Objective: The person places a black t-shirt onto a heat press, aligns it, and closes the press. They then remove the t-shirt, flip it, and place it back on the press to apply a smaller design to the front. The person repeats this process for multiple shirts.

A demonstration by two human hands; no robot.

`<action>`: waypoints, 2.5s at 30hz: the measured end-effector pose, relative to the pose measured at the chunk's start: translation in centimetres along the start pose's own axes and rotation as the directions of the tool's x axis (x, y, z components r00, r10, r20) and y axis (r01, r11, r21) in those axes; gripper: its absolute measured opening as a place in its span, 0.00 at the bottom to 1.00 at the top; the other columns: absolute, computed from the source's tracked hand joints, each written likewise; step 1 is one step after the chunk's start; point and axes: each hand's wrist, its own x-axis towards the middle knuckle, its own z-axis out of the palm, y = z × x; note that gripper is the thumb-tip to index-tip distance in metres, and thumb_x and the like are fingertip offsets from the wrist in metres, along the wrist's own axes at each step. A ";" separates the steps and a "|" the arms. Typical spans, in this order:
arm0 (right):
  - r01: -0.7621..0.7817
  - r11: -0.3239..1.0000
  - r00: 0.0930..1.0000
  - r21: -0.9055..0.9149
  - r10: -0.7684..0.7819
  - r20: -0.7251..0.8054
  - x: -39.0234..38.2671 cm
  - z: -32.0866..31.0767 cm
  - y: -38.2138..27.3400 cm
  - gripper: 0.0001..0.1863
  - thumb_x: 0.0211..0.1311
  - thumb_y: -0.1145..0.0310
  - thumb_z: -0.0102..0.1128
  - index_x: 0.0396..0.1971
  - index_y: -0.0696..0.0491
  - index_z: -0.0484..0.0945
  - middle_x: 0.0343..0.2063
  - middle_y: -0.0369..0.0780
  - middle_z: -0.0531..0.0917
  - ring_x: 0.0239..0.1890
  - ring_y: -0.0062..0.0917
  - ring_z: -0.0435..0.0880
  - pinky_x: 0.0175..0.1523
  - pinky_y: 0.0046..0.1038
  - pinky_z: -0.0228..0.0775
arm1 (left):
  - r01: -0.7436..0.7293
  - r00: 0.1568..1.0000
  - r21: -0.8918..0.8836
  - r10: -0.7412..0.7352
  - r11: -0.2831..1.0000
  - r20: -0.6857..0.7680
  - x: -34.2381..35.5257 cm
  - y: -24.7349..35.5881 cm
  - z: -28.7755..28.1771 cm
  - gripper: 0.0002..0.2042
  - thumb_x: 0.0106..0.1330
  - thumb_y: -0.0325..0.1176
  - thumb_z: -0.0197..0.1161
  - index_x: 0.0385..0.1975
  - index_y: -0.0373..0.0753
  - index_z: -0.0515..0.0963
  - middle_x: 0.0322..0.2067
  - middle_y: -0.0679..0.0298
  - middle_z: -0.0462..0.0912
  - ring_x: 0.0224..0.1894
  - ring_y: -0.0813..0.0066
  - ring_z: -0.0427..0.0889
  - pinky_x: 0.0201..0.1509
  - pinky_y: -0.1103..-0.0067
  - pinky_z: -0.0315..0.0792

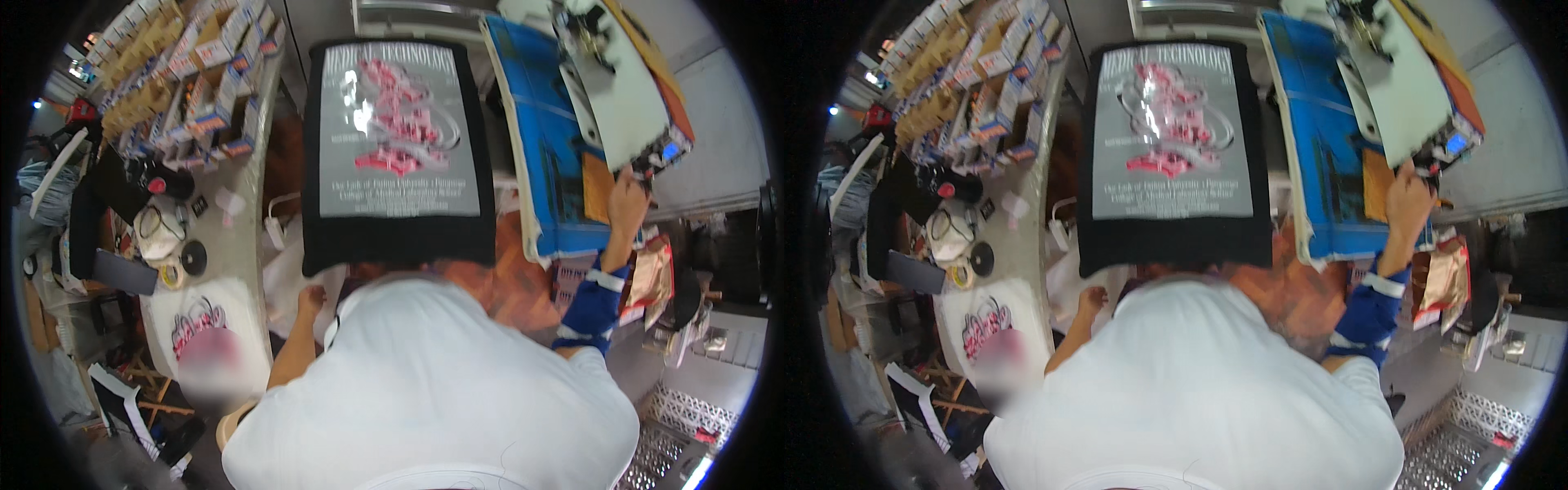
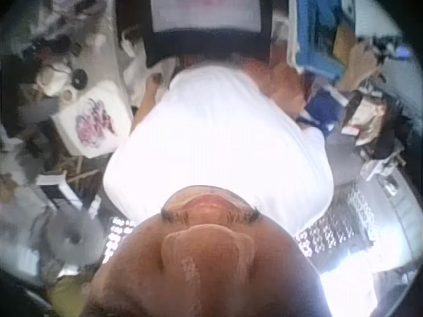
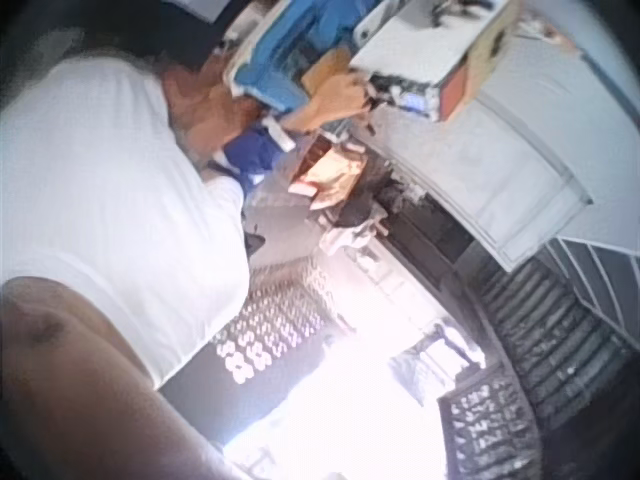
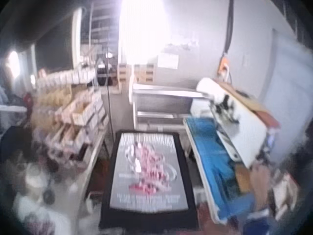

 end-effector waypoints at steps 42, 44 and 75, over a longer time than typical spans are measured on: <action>0.584 0.333 0.797 0.741 -0.407 -0.445 -9.4 -5.6 -24.9 0.33 0.50 0.56 0.77 0.56 0.51 0.78 0.69 0.51 0.65 0.71 0.57 0.61 0.68 0.52 0.63 | -0.010 0.833 0.776 -0.424 0.631 0.356 -6.2 6.6 16.2 0.16 0.69 0.40 0.61 0.53 0.42 0.81 0.47 0.59 0.84 0.46 0.68 0.83 0.54 0.71 0.78; 0.551 0.254 0.823 0.795 -0.319 -0.469 -7.7 -4.0 -19.2 0.17 0.58 0.69 0.70 0.47 0.56 0.82 0.49 0.49 0.83 0.48 0.43 0.85 0.49 0.34 0.80 | -0.175 0.774 0.691 -0.336 0.702 0.537 -7.3 10.6 25.0 0.17 0.71 0.43 0.58 0.55 0.43 0.79 0.50 0.60 0.84 0.49 0.67 0.83 0.56 0.72 0.77; -0.232 -0.214 0.053 0.949 -0.977 -0.208 2.2 -9.6 28.1 0.22 0.57 0.61 0.77 0.43 0.62 0.83 0.38 0.43 0.89 0.43 0.33 0.89 0.50 0.33 0.81 | -0.497 0.763 -0.391 0.605 0.774 0.227 -9.2 33.3 69.5 0.36 0.78 0.61 0.46 0.63 0.28 0.73 0.62 0.51 0.77 0.65 0.61 0.76 0.69 0.67 0.70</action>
